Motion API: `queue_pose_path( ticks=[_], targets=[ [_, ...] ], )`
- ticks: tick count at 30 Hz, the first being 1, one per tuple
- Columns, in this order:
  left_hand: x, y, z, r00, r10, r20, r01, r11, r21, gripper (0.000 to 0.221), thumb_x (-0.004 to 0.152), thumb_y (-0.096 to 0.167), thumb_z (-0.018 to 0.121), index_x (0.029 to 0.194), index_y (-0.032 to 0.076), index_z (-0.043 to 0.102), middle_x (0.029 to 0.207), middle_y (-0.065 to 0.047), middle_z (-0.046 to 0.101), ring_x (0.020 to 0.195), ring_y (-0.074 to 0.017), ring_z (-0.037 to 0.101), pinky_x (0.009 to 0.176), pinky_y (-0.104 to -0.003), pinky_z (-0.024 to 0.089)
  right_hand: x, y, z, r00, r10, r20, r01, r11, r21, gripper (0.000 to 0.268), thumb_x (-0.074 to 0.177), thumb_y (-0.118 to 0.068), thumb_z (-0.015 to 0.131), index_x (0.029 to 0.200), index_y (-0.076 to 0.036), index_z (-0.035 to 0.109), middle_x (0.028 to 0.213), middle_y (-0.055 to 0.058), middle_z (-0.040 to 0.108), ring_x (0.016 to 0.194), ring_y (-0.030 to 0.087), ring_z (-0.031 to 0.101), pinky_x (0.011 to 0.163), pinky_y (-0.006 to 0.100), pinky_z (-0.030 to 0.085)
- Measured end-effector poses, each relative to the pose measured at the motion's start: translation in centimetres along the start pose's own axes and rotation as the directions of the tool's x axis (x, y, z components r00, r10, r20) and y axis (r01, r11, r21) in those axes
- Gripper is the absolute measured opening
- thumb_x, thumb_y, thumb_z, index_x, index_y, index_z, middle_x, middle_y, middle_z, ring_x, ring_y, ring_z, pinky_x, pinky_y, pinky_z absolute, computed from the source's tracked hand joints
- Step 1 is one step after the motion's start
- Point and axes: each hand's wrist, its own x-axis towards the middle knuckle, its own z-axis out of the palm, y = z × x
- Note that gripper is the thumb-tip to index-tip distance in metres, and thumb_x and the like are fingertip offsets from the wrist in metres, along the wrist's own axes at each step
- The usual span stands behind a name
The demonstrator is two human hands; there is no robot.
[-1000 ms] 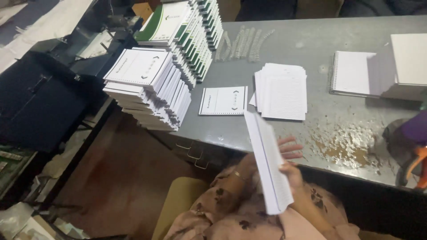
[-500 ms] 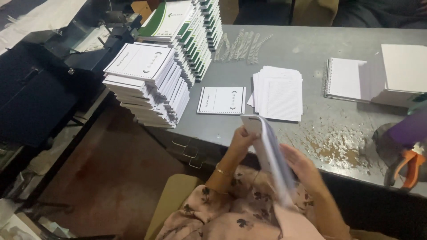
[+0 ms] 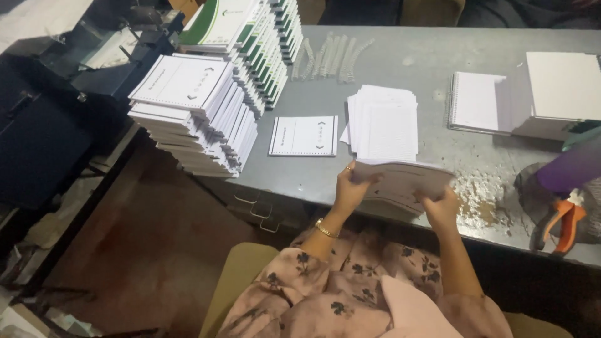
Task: Checking and aligning stacks of printed notebook pages on a production table
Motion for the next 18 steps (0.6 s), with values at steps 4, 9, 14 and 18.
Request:
queue_pose_path(
  ticks=[4, 9, 14, 18],
  targets=[
    [-0.7, -0.2, -0.4, 0.986, -0.145, 0.084, 0.134, 0.983, 0.122, 0.074, 0.080, 0.025, 0.086, 0.142, 0.004, 0.052, 0.137, -0.023, 0.061, 0.134, -0.0392, 0.053, 0.115, -0.055, 0.041, 0.0, -1.5, 2.1, 0.999, 0.020, 0.025, -0.021, 0.999, 0.044, 0.073, 0.078, -0.003, 0.084, 0.141, 0.005, 0.048, 0.133, 0.032, 0.059, 0.130, 0.044, 0.053, 0.111, 0.060, 0.038],
    [-1.9, -2.5, -0.3, 0.980, -0.152, 0.125, 0.134, 0.981, 0.138, 0.074, 0.087, 0.032, 0.080, 0.146, 0.004, 0.046, 0.139, -0.021, 0.059, 0.136, -0.0374, 0.051, 0.118, -0.054, 0.038, -1.0, -2.9, 3.0, 0.995, -0.097, 0.033, 0.097, 0.995, 0.010, 0.065, 0.085, 0.006, 0.072, 0.142, 0.005, 0.042, 0.133, 0.032, 0.054, 0.132, 0.046, 0.050, 0.114, 0.062, 0.035],
    [-2.1, -3.1, -1.1, 0.968, 0.104, 0.227, -0.096, 0.994, -0.045, 0.022, 0.101, 0.023, 0.067, 0.118, 0.013, 0.058, 0.109, -0.001, 0.070, 0.109, -0.0168, 0.065, 0.104, -0.039, 0.049, 0.3, 4.5, 2.5, 0.994, -0.052, 0.092, 0.031, 0.978, 0.209, 0.045, 0.090, 0.013, 0.053, 0.134, 0.004, 0.052, 0.115, 0.022, 0.066, 0.107, 0.033, 0.065, 0.098, 0.053, 0.052],
    [-1.9, -2.9, -1.7, 0.960, 0.119, 0.253, -0.114, 0.993, -0.032, 0.024, 0.104, 0.026, 0.063, 0.122, 0.012, 0.059, 0.109, -0.005, 0.071, 0.109, -0.0179, 0.066, 0.102, -0.040, 0.050, -0.7, 0.0, 2.8, 0.995, -0.065, 0.077, 0.055, 0.990, 0.131, 0.042, 0.090, 0.012, 0.049, 0.132, 0.005, 0.053, 0.112, 0.024, 0.064, 0.106, 0.035, 0.065, 0.096, 0.056, 0.051]
  ],
)
